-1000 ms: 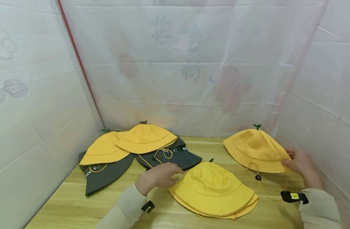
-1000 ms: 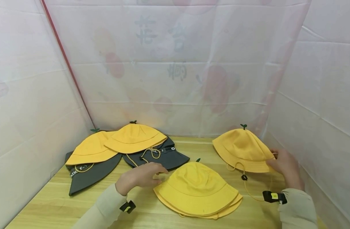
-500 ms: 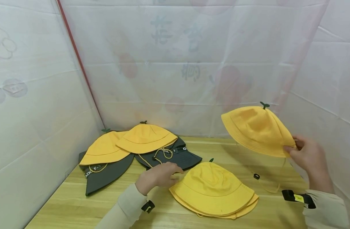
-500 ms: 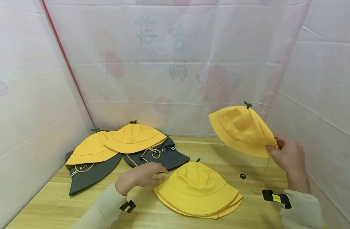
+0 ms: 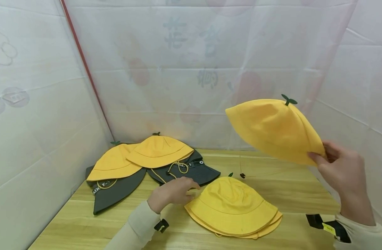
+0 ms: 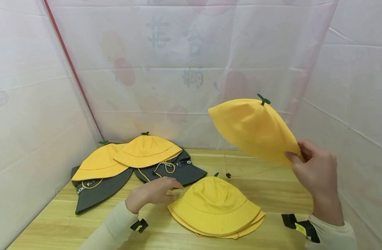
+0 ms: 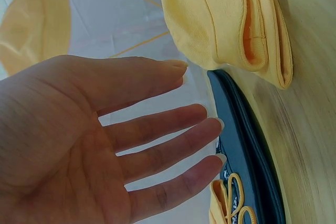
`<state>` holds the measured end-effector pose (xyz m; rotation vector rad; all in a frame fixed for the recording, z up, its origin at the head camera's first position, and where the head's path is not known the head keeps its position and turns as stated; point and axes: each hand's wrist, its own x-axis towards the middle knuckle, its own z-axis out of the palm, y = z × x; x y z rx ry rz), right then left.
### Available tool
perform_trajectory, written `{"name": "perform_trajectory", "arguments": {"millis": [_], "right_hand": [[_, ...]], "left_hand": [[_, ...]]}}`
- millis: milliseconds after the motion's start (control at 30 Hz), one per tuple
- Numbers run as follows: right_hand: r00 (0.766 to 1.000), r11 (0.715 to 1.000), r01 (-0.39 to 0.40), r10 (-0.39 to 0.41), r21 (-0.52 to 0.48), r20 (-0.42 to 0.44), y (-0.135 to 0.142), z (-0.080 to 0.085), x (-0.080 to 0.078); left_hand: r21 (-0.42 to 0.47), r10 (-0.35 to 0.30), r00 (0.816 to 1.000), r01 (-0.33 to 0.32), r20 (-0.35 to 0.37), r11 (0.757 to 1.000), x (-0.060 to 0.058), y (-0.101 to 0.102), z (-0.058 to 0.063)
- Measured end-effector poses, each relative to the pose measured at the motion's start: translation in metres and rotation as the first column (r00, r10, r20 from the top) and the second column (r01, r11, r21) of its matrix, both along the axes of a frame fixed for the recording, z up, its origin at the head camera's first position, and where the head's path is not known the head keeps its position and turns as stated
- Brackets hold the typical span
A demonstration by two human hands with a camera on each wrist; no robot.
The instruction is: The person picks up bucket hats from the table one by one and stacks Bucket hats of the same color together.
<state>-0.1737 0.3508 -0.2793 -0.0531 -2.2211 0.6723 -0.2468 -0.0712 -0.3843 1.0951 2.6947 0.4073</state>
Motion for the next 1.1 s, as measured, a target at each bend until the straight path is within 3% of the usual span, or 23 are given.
{"name": "perform_trajectory", "arguments": {"millis": [233, 400, 533, 667, 867, 1100], "right_hand": [[0.981, 0.988, -0.152, 0.146, -0.036, -0.131, -0.025, 0.005, 0.015], [0.974, 0.985, -0.169, 0.159, -0.045, -0.163, -0.034, 0.007, 0.022], [0.982, 0.985, -0.16, 0.153, -0.06, -0.109, -0.036, 0.007, 0.025], [0.974, 0.975, -0.222, 0.221, -0.011, -0.048, -0.036, 0.005, 0.023], [0.934, 0.928, -0.358, 0.358, 0.104, 0.019, -0.033, -0.002, 0.015], [0.898, 0.896, -0.432, 0.418, 0.104, 0.137, -0.027, -0.007, 0.006]], "left_hand": [[0.0, 0.004, 1.0, -0.004, 0.011, 1.0, -0.001, -0.001, 0.0], [0.003, 0.008, 1.0, -0.008, 0.019, 1.0, -0.001, -0.002, -0.001], [0.007, 0.011, 1.0, -0.011, 0.018, 1.0, -0.002, -0.003, -0.001], [0.017, 0.018, 1.0, -0.018, 0.023, 1.0, -0.002, -0.005, 0.0], [0.05, 0.017, 1.0, -0.018, 0.015, 0.999, -0.004, -0.01, 0.003], [0.112, 0.058, 0.998, -0.059, 0.007, 0.992, -0.006, -0.016, 0.009]]}}
